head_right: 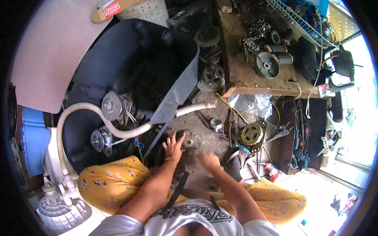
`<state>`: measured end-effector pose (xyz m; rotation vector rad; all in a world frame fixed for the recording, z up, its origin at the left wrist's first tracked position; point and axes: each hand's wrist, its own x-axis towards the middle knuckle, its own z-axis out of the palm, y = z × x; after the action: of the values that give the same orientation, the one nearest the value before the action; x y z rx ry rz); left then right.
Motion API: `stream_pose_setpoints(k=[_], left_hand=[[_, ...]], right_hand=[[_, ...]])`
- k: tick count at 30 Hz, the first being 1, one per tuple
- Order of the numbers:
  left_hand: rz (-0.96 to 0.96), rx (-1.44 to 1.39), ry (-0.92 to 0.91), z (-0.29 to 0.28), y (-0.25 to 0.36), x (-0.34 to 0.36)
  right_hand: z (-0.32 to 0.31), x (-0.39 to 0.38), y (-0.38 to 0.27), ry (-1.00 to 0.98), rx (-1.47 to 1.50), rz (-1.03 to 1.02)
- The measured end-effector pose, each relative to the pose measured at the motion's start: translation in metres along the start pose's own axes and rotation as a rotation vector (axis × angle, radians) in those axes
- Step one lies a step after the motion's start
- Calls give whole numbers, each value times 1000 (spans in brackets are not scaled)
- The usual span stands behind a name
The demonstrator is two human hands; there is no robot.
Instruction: The person uses pliers and a wrench to disassemble a washing machine motor, then uses a power drill on a metal plate.
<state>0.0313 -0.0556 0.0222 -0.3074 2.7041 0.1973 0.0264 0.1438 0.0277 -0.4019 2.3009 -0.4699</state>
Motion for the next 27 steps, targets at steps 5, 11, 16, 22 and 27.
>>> stream_pose_setpoints(k=[5, 11, 16, 22, 27], left_hand=[[-39, -68, 7, 8, -9, -3], [-9, -72, -6, 9, -5, -1], [-33, -72, -49, 4, -9, 3], [-30, -54, -108, 4, -10, 3], [-16, -93, -49, 8, -10, 1]], right_hand=[[-53, -12, -54, 444, 306, -215], [-18, 8, -2, 59, -67, 47], [-71, -4, -37, 563, 331, -166], [-43, 19, -22, 161, -116, -41], [-60, 16, -21, 595, 233, -301]])
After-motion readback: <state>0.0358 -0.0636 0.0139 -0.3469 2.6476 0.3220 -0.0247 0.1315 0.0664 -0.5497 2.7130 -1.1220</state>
